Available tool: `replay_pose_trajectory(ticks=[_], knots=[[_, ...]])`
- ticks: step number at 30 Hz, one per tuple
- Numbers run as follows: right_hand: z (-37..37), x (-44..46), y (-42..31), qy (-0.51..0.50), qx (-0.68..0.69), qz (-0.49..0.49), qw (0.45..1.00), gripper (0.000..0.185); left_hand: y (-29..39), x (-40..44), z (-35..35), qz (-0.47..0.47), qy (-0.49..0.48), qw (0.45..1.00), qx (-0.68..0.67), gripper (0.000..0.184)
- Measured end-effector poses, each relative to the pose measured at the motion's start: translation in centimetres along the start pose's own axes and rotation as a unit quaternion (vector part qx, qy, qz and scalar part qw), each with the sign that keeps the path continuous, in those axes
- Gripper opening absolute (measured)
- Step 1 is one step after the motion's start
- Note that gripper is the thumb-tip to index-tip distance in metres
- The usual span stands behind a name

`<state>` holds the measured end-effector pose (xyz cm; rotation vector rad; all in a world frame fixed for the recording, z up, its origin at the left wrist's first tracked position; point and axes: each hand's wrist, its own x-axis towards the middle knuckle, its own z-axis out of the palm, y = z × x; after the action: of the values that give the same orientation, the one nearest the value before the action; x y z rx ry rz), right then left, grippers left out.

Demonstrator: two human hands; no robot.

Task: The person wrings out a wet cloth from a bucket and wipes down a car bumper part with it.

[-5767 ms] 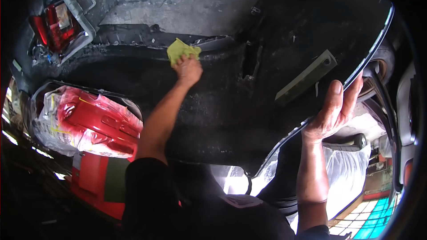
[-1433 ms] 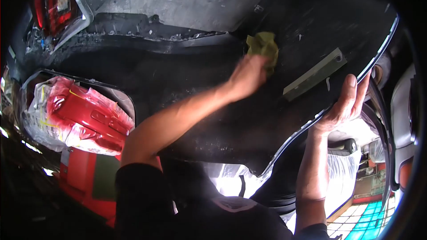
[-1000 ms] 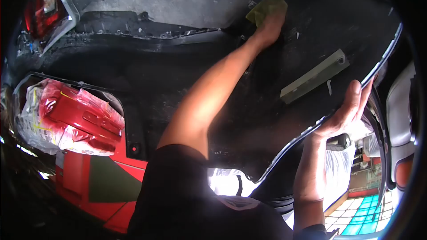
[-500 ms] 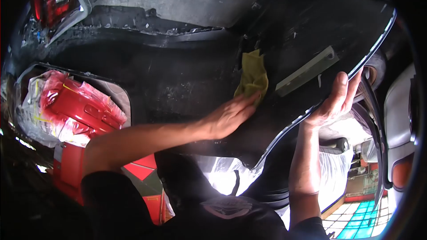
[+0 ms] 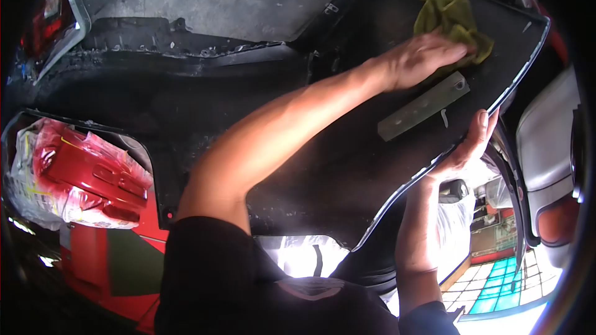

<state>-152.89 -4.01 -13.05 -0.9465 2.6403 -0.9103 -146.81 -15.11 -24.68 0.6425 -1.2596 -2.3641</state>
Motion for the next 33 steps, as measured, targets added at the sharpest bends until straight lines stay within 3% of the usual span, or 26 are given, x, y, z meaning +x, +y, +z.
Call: replay_pose_trajectory(ticks=[2,4,7,9,11,12,14,15,16,19,22,24,25,26,27,29,33], knots=[[-0.4,-0.4,0.2,-0.018,-0.050,-0.056,0.997,0.039,0.8,1.3,0.2,-0.029,0.016,0.999,-0.026,0.050],[-0.8,-0.6,0.5,-0.031,-0.081,-0.093,0.992,0.041,0.7,-3.9,-0.2,-0.060,-0.019,0.998,0.019,0.051],[1.2,0.9,-3.7,0.024,0.168,0.193,0.966,0.049,2.8,-13.3,-2.0,-0.130,-0.102,0.984,0.071,0.055],[1.4,0.8,-4.2,0.006,0.192,0.165,0.967,0.044,5.5,-16.4,-2.3,-0.235,-0.111,0.963,0.072,0.057],[1.5,0.5,-4.0,-0.012,0.219,0.122,0.968,0.043,3.5,-15.8,-2.0,-0.155,-0.078,0.982,0.071,0.055],[1.5,0.4,-4.1,0.001,0.242,0.151,0.958,0.045,0.1,-14.8,-2.1,-0.094,-0.106,0.980,0.139,0.053],[1.4,1.1,-4.1,-0.005,0.241,0.177,0.954,0.050,-5.5,-8.8,-2.3,-0.011,-0.066,0.980,0.186,0.050],[1.4,1.5,-4.1,-0.009,0.240,0.190,0.952,0.052,-7.1,-5.5,-2.6,0.006,0.001,0.986,0.164,0.048],[1.4,1.8,-4.9,-0.001,0.249,0.231,0.940,0.054,-9.2,-3.4,-3.5,-0.023,0.043,0.987,0.150,0.048],[1.2,1.4,-4.8,-0.020,0.216,0.227,0.949,0.061,-14.1,1.4,-5.8,-0.107,0.173,0.973,0.109,0.049],[1.3,1.7,-4.8,-0.019,0.211,0.205,0.956,0.060,-12.6,2.1,-4.7,-0.178,0.133,0.975,0.012,0.059],[1.2,1.8,-5.0,-0.026,0.189,0.192,0.963,0.061,-8.4,0.3,-2.5,-0.085,0.078,0.993,-0.023,0.054],[1.2,1.9,-5.0,-0.030,0.190,0.193,0.962,0.061,-2.5,-0.5,-1.3,-0.061,0.012,0.996,-0.068,0.057],[1.2,1.9,-5.0,-0.034,0.191,0.195,0.962,0.061,1.1,-1.3,-0.5,-0.087,-0.010,0.995,-0.040,0.060],[1.2,1.9,-5.1,-0.038,0.192,0.196,0.961,0.060,3.8,-2.0,-0.5,-0.179,-0.026,0.968,-0.172,0.061],[1.1,1.9,-5.1,-0.039,0.188,0.196,0.961,0.059,4.7,-2.1,-1.0,-0.231,-0.059,0.932,-0.273,0.062],[1.0,1.9,-4.2,-0.028,0.198,0.194,0.960,0.059,4.0,2.6,1.5,-0.079,-0.037,0.969,-0.233,0.062]])
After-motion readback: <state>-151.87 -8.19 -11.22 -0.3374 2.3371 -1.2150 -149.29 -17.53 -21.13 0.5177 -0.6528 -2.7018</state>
